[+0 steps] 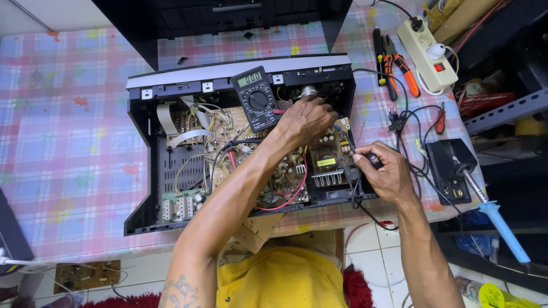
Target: Removing a circuit board from an electronic device by unscrewing it and disconnecting internal wiring.
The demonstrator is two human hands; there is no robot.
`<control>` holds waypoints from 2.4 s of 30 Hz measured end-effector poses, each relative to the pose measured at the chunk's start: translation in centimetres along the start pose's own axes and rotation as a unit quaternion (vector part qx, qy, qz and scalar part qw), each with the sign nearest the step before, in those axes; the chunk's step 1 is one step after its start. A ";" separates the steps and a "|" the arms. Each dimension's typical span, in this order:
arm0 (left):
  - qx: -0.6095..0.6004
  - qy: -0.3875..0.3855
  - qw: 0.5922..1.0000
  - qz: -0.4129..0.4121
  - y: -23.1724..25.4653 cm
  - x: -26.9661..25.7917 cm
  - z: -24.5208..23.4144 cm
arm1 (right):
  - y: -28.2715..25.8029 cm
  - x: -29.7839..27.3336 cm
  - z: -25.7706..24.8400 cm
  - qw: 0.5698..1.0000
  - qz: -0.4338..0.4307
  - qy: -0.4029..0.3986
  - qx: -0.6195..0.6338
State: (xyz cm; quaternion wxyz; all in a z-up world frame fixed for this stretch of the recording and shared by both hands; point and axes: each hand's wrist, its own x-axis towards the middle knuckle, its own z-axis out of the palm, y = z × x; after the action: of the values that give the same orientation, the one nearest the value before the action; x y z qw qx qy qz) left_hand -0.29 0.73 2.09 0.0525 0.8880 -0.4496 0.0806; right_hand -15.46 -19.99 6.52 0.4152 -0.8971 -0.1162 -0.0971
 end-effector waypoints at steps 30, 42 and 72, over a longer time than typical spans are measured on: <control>-0.236 -0.014 0.969 -0.071 -1.0 -1.3 -0.5 | -3.2 3.3 -1.1 0.990 0.119 -0.041 -0.066; -0.187 -0.046 0.979 -0.067 -0.9 -0.9 -0.7 | 1.6 9.3 3.3 0.915 0.153 -0.168 -0.335; -0.217 -0.077 0.967 -0.107 -0.1 -1.3 -3.1 | -6.5 10.1 1.7 0.891 0.170 -0.223 -0.358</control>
State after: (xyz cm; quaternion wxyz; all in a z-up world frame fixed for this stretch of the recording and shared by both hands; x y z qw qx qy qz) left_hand -1.31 2.36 4.89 0.2177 0.9016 -0.3618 -0.0938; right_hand -7.57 -13.32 12.85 0.0395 -0.9890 -0.0083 0.1424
